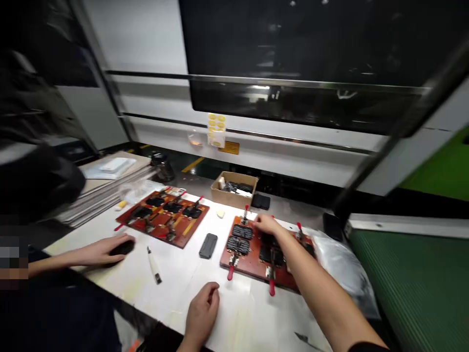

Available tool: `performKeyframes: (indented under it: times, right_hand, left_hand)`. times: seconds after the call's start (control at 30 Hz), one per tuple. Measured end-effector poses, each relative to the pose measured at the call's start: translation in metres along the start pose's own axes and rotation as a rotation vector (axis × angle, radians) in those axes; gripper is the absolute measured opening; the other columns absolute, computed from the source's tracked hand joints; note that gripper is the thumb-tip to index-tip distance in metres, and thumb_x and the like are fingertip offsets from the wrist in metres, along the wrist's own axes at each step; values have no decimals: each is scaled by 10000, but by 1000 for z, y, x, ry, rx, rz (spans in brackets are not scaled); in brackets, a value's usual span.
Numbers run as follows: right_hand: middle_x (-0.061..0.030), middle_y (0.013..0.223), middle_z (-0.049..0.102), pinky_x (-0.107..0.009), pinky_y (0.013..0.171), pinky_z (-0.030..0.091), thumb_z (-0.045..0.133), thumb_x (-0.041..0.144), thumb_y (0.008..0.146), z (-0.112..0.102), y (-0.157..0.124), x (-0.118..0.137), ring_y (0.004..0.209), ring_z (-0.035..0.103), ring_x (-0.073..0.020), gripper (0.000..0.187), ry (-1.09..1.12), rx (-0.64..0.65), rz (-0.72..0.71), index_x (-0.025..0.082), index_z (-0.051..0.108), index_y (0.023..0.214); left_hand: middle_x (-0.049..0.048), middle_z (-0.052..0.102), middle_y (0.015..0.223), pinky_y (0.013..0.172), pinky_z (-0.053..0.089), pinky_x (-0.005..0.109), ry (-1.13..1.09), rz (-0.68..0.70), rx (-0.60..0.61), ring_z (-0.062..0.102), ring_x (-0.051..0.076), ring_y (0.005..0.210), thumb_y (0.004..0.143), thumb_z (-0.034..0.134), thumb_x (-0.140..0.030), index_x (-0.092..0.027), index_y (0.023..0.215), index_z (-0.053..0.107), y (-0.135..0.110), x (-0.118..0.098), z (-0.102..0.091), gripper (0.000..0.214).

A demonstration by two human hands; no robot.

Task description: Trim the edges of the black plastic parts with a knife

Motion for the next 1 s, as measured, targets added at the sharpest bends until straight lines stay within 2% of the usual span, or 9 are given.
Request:
performKeyframes:
  times: [0.07, 0.17, 0.33, 0.47, 0.57, 0.67, 0.73, 0.83, 1.0]
  right_hand:
    - [-46, 1034, 704, -363, 798, 624, 717, 366, 1026, 8, -10, -18, 868, 698, -183, 246, -122, 191, 80, 134, 691, 1105]
    - [-51, 1054, 706, -411, 888, 602, 721, 361, 1020, 31, -11, -8, 947, 694, -205, 225, -196, 327, 59, 141, 697, 1059]
    - [-42, 967, 688, -402, 932, 532, 706, 223, 964, 19, -38, 27, 980, 655, -221, 120, -161, 239, -50, 156, 661, 875]
    - [-27, 854, 666, -304, 793, 494, 524, 109, 921, 3, -139, 41, 840, 635, -192, 163, -22, 49, -8, 197, 608, 813]
    - [14, 801, 660, -246, 728, 503, 560, 133, 878, 15, -239, 62, 788, 652, -160, 137, 173, 16, 23, 224, 608, 788]
    - [19, 829, 691, -248, 809, 543, 627, 174, 900, 20, -300, 73, 871, 705, -170, 82, 437, 36, -9, 234, 681, 883]
    - [17, 957, 739, -235, 859, 551, 655, 194, 947, 4, -318, 54, 928, 722, -155, 126, 368, 65, 77, 247, 725, 1038]
    - [-42, 1148, 737, -279, 961, 534, 617, 129, 983, -44, -337, -10, 1062, 694, -181, 228, 23, -1, 357, 219, 723, 1163]
    - [-207, 1169, 671, -557, 1082, 416, 671, 6, 821, -103, -345, -97, 1212, 561, -393, 189, -257, -70, 547, 143, 725, 939]
  left_hand:
    - [55, 753, 924, 850, 565, 401, 10, 7, 8, 714, 247, 868, 939, 598, -406, -238, 977, 723, 1, 1, 6, 213]
    - [57, 772, 891, 805, 565, 395, 21, 14, -29, 718, 266, 813, 879, 588, -396, -261, 923, 741, 5, -5, -2, 209]
    - [97, 791, 950, 820, 599, 407, -44, -3, -112, 739, 279, 864, 876, 604, -479, -223, 939, 757, -6, -26, -20, 305]
    - [162, 766, 1170, 869, 613, 401, -177, -70, -63, 746, 286, 1024, 950, 583, -565, -194, 1264, 665, -31, -57, -16, 492]
    - [183, 669, 1423, 958, 610, 423, -481, -165, 187, 705, 321, 1220, 897, 664, -632, -271, 1603, 374, -54, -89, 5, 844]
    - [169, 673, 1422, 1029, 588, 456, -571, -354, 409, 685, 352, 1262, 816, 790, -584, -296, 1656, 292, -68, -114, 27, 1018]
    - [145, 696, 1383, 946, 626, 468, -555, -482, 497, 720, 354, 1188, 827, 786, -562, -349, 1655, 276, -71, -124, 38, 996]
    - [132, 706, 1358, 696, 652, 426, -572, -649, 572, 758, 371, 1085, 880, 706, -584, -449, 1636, 246, -72, -134, 48, 896]
    - [113, 716, 1337, 684, 629, 392, -572, -617, 590, 759, 361, 1057, 845, 760, -551, -464, 1588, 347, -73, -149, 47, 855]
Point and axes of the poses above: each hand's wrist, its own y-axis towards the middle knuckle, its own z-axis out of the palm, x = y × z, the point moved 2 cm from there along y, towards the middle knuckle
